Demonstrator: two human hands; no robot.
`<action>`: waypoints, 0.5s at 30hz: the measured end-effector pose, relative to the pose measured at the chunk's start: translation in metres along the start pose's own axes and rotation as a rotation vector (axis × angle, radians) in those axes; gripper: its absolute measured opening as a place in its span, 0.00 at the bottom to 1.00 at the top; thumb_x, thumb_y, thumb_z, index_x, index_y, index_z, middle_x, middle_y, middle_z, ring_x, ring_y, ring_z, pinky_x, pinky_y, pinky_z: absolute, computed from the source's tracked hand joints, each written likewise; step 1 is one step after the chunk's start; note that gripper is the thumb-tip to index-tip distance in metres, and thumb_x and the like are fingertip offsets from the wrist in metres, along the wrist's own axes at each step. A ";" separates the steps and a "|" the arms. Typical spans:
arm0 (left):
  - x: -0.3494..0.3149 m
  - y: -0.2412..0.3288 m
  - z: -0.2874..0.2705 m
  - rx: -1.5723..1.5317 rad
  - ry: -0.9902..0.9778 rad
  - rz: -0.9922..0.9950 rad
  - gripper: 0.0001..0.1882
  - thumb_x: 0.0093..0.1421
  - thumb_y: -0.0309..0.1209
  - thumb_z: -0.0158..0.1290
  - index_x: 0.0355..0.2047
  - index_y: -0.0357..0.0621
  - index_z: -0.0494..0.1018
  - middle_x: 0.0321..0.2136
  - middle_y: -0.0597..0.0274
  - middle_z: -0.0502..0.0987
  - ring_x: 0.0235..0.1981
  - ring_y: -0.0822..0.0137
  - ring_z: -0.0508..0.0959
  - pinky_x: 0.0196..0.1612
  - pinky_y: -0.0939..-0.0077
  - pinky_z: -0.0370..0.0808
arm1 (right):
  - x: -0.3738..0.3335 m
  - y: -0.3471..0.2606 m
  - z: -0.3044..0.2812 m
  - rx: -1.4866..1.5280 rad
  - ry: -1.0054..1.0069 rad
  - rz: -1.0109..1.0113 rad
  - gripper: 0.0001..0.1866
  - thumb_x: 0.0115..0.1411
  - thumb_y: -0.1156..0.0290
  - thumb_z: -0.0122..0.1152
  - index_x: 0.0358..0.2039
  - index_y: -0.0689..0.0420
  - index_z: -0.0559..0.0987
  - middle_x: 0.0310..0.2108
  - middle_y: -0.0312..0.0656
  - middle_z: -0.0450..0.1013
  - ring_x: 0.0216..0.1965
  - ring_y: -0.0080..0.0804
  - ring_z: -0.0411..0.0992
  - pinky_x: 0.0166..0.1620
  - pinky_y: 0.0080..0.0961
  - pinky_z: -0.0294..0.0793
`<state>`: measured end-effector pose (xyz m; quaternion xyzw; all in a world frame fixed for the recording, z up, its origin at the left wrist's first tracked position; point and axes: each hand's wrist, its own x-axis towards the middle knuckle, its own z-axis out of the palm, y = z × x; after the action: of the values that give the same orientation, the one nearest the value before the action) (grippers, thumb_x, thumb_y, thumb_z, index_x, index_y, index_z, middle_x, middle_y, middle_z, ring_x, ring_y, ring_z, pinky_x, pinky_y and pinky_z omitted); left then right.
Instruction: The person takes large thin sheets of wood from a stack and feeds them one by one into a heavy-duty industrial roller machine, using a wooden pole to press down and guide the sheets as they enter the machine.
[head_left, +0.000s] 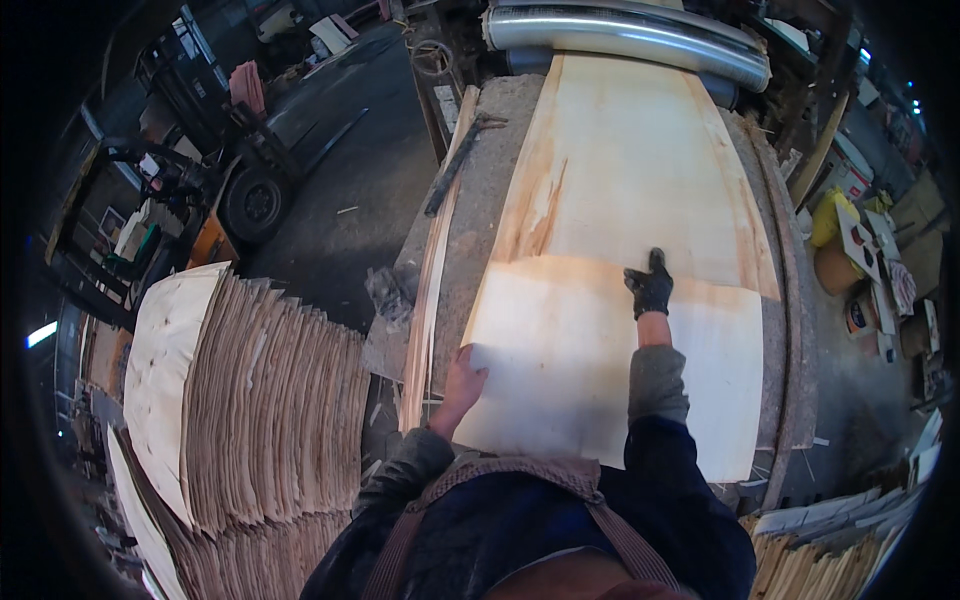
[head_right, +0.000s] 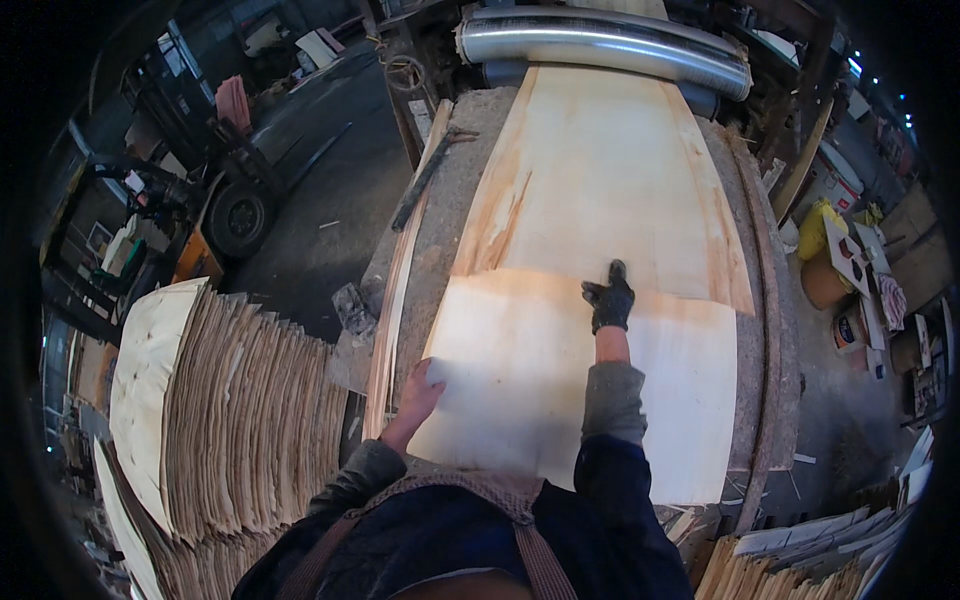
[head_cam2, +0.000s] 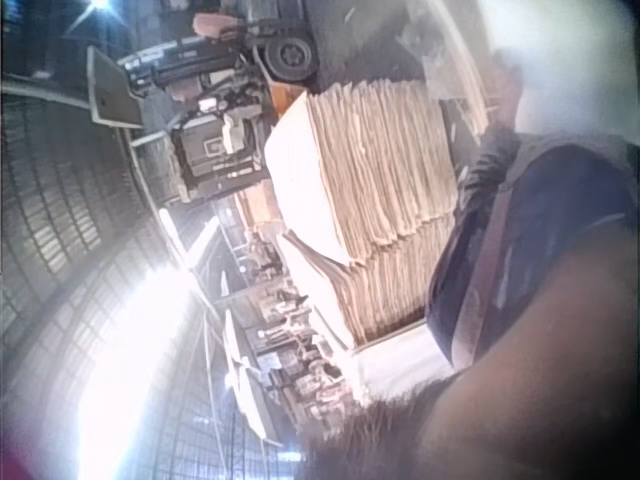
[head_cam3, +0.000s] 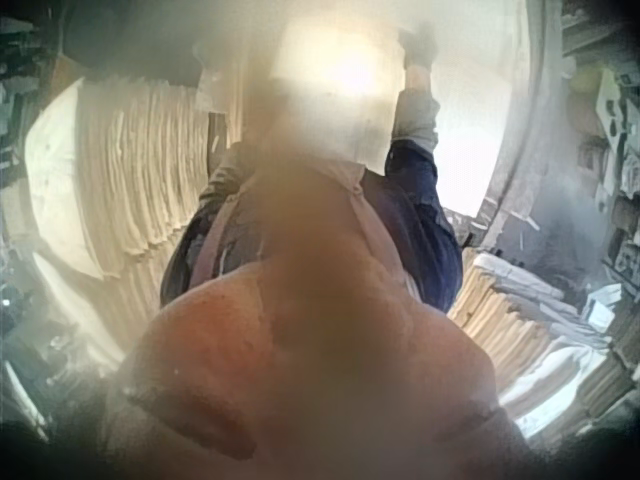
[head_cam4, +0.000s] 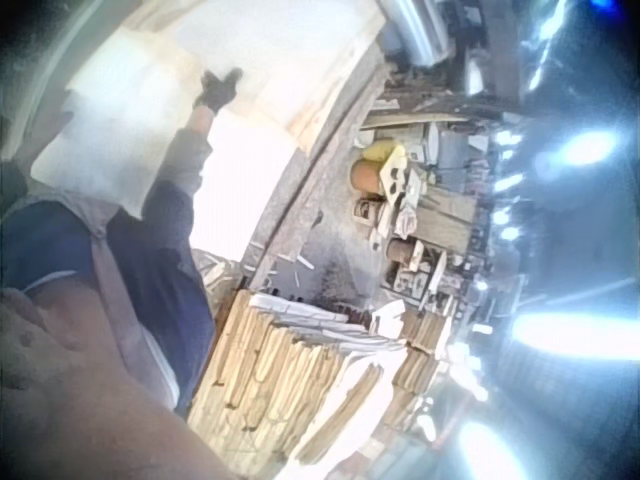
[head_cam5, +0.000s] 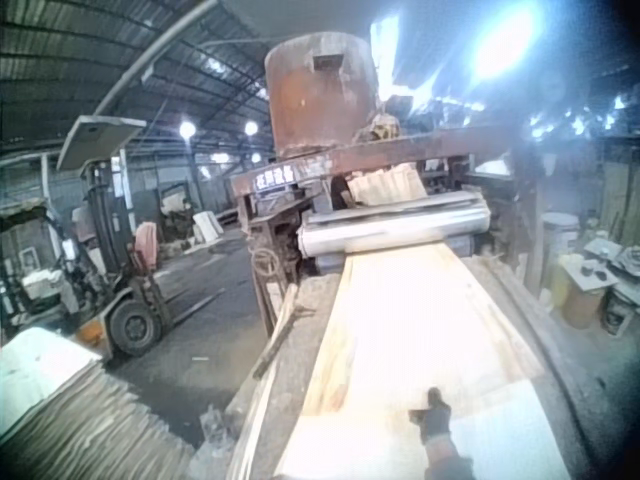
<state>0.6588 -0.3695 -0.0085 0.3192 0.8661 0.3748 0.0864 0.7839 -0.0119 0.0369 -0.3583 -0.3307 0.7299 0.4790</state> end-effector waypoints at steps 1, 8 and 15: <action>0.001 0.000 -0.001 -0.009 0.002 -0.012 0.30 0.43 0.27 0.55 0.49 0.32 0.61 0.47 0.43 0.63 0.48 0.49 0.66 0.51 0.66 0.65 | -0.012 -0.002 -0.003 0.048 0.011 0.010 0.19 0.58 0.57 0.49 0.47 0.52 0.70 0.36 0.45 0.73 0.17 0.36 0.70 0.20 0.27 0.71; 0.008 -0.015 0.005 -0.140 -0.050 -0.063 0.29 0.43 0.27 0.55 0.47 0.32 0.62 0.45 0.45 0.64 0.47 0.50 0.67 0.50 0.66 0.66 | -0.087 0.086 0.008 0.184 0.119 0.074 0.23 0.54 0.58 0.57 0.49 0.50 0.67 0.46 0.42 0.66 0.29 0.49 0.71 0.24 0.42 0.76; 0.005 -0.019 0.003 -0.354 -0.029 -0.184 0.27 0.47 0.24 0.54 0.49 0.34 0.62 0.45 0.52 0.67 0.45 0.61 0.70 0.46 0.72 0.68 | -0.013 0.051 0.085 0.307 0.239 0.215 0.28 0.53 0.54 0.57 0.52 0.49 0.61 0.47 0.42 0.63 0.41 0.44 0.67 0.28 0.45 0.75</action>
<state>0.6465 -0.3741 -0.0238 0.2239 0.8109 0.5072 0.1873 0.6929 -0.0524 0.0416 -0.3983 -0.1166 0.7709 0.4832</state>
